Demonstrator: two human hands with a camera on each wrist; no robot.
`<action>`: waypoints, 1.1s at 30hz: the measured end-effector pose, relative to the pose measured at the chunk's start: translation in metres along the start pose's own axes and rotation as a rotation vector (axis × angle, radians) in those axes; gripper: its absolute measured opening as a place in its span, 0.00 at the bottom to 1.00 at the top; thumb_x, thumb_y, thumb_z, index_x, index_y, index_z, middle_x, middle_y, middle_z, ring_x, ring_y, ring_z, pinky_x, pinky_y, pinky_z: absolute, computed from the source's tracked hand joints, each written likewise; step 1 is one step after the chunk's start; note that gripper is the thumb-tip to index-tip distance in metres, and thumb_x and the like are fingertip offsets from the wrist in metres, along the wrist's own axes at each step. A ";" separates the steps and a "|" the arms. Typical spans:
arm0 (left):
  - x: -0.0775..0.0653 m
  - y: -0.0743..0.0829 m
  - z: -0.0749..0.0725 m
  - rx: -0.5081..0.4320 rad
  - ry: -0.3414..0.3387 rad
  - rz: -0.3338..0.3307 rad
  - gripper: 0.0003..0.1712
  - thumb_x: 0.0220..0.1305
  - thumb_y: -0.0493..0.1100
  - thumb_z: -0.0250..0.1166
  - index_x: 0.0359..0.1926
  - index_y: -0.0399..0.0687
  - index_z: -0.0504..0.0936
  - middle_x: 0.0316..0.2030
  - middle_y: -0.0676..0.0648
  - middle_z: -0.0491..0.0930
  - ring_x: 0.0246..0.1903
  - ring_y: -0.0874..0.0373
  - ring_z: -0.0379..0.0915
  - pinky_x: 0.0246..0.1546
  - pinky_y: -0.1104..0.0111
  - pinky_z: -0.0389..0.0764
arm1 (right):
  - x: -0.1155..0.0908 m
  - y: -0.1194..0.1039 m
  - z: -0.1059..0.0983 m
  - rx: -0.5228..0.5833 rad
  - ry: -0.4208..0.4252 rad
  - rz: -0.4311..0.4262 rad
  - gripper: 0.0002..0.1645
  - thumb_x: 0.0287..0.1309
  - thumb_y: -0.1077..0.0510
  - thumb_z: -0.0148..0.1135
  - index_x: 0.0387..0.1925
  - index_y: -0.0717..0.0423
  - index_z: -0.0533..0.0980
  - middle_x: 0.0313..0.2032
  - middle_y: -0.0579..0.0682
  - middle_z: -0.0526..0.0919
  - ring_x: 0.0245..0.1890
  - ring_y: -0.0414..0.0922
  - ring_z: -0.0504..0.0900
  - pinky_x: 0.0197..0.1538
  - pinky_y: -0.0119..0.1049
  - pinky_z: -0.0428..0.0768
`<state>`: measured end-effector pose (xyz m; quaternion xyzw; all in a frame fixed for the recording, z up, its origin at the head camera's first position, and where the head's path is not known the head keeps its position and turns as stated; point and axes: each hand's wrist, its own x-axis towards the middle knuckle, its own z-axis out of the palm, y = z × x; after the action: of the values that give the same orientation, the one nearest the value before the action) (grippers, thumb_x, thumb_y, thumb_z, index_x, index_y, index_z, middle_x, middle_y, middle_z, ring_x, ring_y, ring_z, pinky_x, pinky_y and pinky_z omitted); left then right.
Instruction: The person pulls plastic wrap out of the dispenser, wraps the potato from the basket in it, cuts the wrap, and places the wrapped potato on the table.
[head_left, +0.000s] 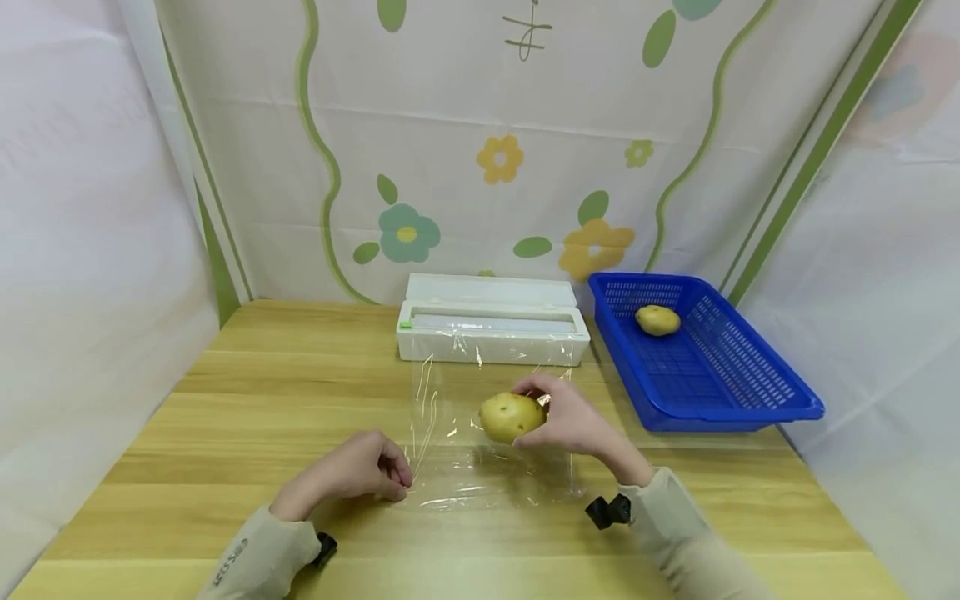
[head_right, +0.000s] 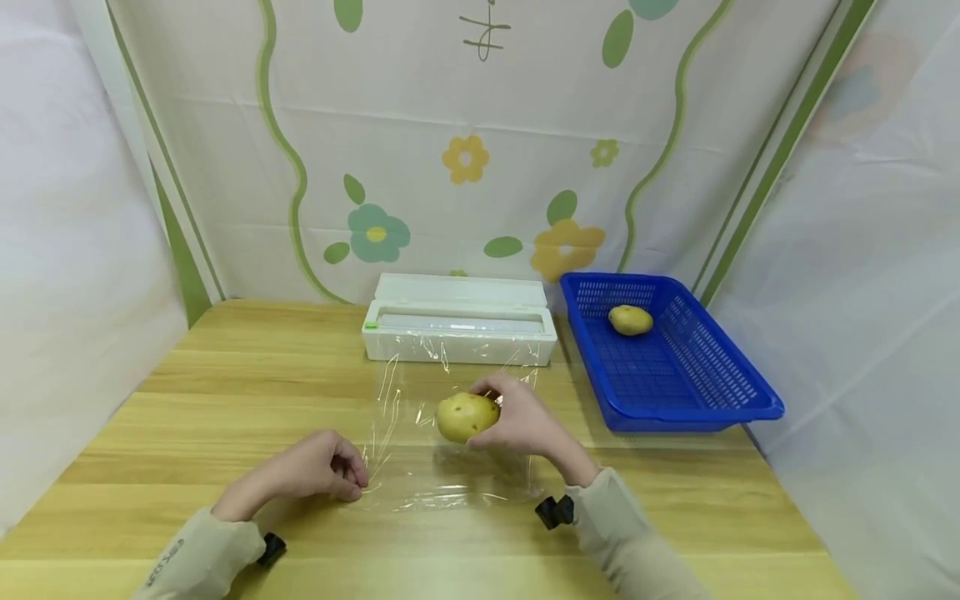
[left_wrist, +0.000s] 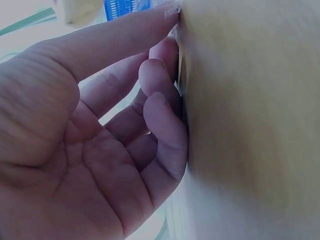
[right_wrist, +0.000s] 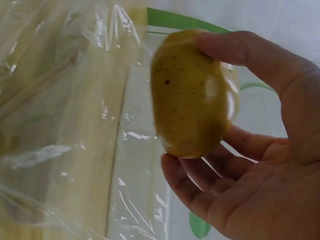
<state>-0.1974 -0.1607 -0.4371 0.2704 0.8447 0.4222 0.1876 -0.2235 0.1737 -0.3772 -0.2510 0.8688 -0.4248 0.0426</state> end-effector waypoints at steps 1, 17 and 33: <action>0.000 0.000 0.000 0.000 0.000 -0.001 0.08 0.49 0.33 0.77 0.28 0.47 0.85 0.23 0.54 0.80 0.25 0.58 0.75 0.26 0.69 0.76 | 0.001 0.001 0.004 -0.011 -0.022 0.000 0.37 0.30 0.62 0.83 0.49 0.57 0.77 0.42 0.50 0.78 0.40 0.48 0.78 0.42 0.40 0.81; -0.004 0.003 0.005 0.008 0.006 -0.018 0.08 0.50 0.34 0.77 0.27 0.48 0.85 0.23 0.55 0.80 0.25 0.59 0.75 0.26 0.69 0.76 | 0.003 0.020 0.030 -0.099 -0.203 -0.018 0.37 0.30 0.56 0.85 0.48 0.52 0.77 0.43 0.45 0.78 0.44 0.45 0.77 0.47 0.41 0.78; 0.001 0.015 -0.005 0.119 0.021 0.149 0.09 0.60 0.56 0.71 0.31 0.59 0.86 0.23 0.57 0.79 0.22 0.65 0.70 0.24 0.70 0.74 | -0.023 0.029 -0.007 -0.315 -0.118 -0.239 0.45 0.41 0.45 0.81 0.60 0.57 0.74 0.59 0.55 0.74 0.62 0.56 0.69 0.61 0.58 0.68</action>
<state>-0.1962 -0.1561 -0.4222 0.3387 0.8478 0.3868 0.1305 -0.2173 0.2044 -0.3976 -0.3805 0.8843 -0.2705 0.0029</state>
